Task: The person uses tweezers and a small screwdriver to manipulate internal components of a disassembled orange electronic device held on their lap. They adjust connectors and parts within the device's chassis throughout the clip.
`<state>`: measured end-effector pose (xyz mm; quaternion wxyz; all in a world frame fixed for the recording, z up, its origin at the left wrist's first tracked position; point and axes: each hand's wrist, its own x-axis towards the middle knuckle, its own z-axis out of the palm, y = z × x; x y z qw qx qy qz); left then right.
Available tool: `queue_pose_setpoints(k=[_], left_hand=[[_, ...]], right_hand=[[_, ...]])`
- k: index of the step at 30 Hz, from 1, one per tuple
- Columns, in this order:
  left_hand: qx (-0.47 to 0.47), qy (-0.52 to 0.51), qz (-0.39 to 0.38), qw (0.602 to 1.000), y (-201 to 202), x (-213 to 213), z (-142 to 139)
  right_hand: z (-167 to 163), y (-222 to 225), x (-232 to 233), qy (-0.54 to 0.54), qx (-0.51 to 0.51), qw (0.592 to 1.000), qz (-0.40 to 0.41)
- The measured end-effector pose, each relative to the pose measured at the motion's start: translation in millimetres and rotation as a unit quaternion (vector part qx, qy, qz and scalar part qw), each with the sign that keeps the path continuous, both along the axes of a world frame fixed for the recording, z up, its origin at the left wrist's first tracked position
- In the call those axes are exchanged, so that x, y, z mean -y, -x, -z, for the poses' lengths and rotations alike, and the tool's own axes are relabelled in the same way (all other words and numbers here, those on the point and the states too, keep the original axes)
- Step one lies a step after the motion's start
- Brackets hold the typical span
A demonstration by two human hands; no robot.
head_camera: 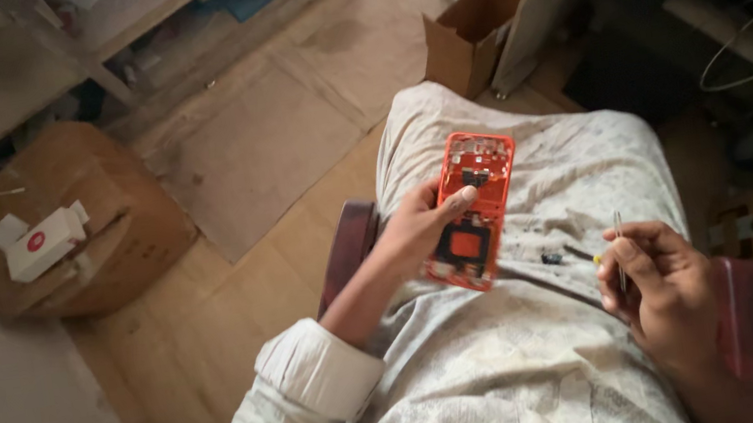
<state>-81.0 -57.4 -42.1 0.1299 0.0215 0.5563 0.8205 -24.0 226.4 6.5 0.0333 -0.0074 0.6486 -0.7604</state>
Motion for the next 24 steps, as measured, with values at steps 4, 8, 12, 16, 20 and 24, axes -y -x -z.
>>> queue_pose_setpoints(k=[4, 8, 12, 16, 20, 24], left_hand=[[0.104, -0.262, 0.011, 0.959, -18, -27, -8], [0.117, -0.300, 0.003, 0.947, -37, -50, -26], [0.110, -0.313, 0.042, 0.942, -57, -58, -43], [0.113, -0.320, 0.094, 0.936, -64, -54, -46], [0.095, -0.330, 0.096, 0.934, -64, -58, -40], [0.130, -0.372, 0.110, 0.913, -64, -64, -31]], right_hand=[[-9, -2, -5, -0.076, -0.012, 0.997, 0.021], [-14, -1, -7, -0.019, -0.020, 0.999, 0.023], [-19, -6, -7, -0.079, -0.041, 0.994, 0.056], [-22, -12, -2, -0.129, -0.101, 0.985, 0.049], [-21, -19, 2, -0.134, -0.152, 0.978, 0.056], [-21, -25, 0, -0.232, -0.171, 0.956, 0.049]])
